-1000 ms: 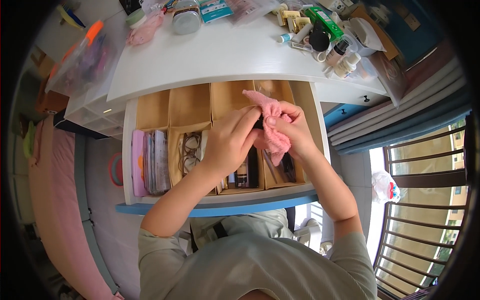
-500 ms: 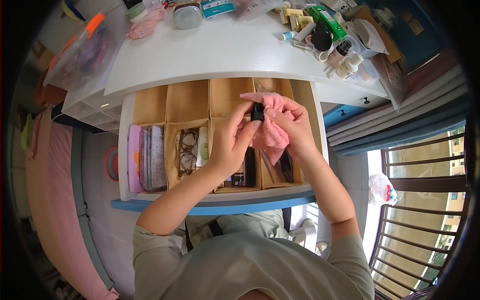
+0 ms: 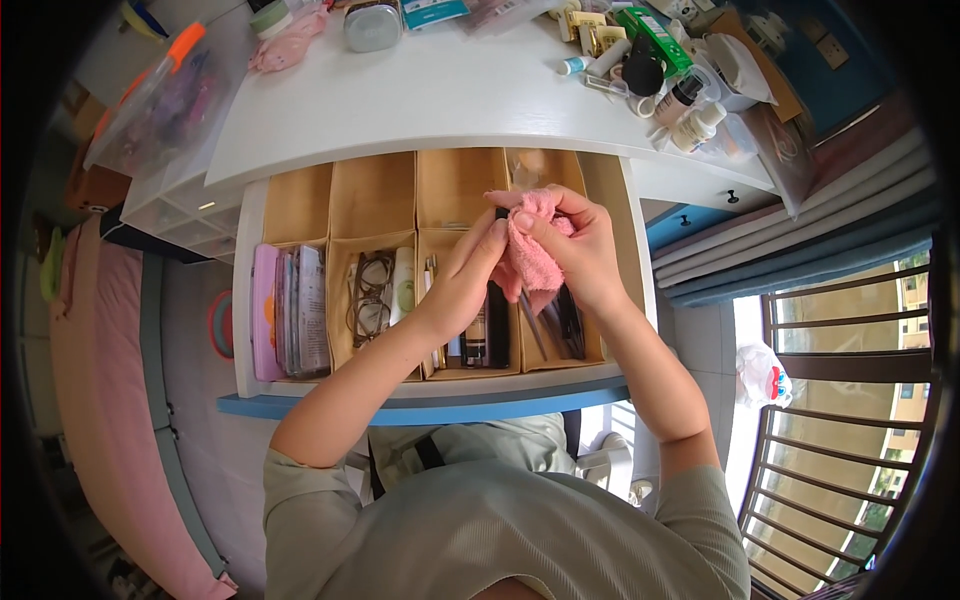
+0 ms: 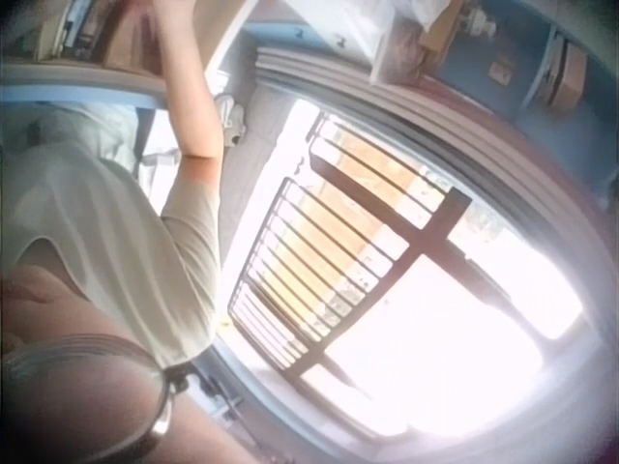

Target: The person wipes various cosmetic containers, including a spray bottle, a pump bottle, and a compact case, using a pink cloth and then places them back into a desk drawer.

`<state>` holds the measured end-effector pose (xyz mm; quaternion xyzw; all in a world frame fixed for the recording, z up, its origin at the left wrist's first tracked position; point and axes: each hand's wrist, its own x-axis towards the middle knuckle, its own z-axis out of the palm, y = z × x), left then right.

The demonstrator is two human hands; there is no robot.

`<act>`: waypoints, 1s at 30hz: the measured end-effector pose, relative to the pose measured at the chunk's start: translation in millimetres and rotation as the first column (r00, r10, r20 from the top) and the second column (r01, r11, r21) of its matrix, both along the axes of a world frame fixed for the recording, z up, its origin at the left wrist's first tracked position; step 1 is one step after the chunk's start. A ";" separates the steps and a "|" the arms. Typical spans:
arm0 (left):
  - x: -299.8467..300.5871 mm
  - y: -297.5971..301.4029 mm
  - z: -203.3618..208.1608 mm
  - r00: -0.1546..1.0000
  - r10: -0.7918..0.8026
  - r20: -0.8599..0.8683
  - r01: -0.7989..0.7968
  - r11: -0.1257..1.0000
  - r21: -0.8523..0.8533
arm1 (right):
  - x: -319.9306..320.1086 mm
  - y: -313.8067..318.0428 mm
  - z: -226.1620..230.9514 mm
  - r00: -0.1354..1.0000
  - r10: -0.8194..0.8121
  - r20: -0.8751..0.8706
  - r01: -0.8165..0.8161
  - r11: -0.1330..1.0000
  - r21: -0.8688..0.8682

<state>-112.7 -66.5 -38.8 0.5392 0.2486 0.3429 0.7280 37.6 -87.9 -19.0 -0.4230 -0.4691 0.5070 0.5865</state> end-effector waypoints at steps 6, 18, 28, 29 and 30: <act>1.1 -1.0 -2.1 1.000 0.006 0.020 -0.005 0.999 -0.048 | 0.4 -3.6 12.9 0.990 0.129 -0.059 -0.138 0.969 -0.207; -0.8 -0.2 4.3 0.997 0.049 -0.056 -0.042 0.993 0.110 | 1.9 1.3 -3.3 0.946 -0.067 0.318 -0.003 0.977 0.213; -7.9 8.0 -4.9 0.997 0.082 -0.017 -0.083 0.994 -0.070 | 6.7 1.2 13.4 0.979 0.040 -0.201 -0.070 0.987 -0.144; -9.4 8.7 -5.8 0.998 0.061 0.003 -0.061 0.996 -0.059 | 8.0 1.7 14.2 0.969 0.015 -0.247 -0.053 0.988 -0.147; -7.9 7.6 -4.9 0.998 0.060 0.005 -0.060 0.996 -0.060 | 9.3 1.9 15.5 0.966 0.031 -0.258 -0.070 0.987 -0.145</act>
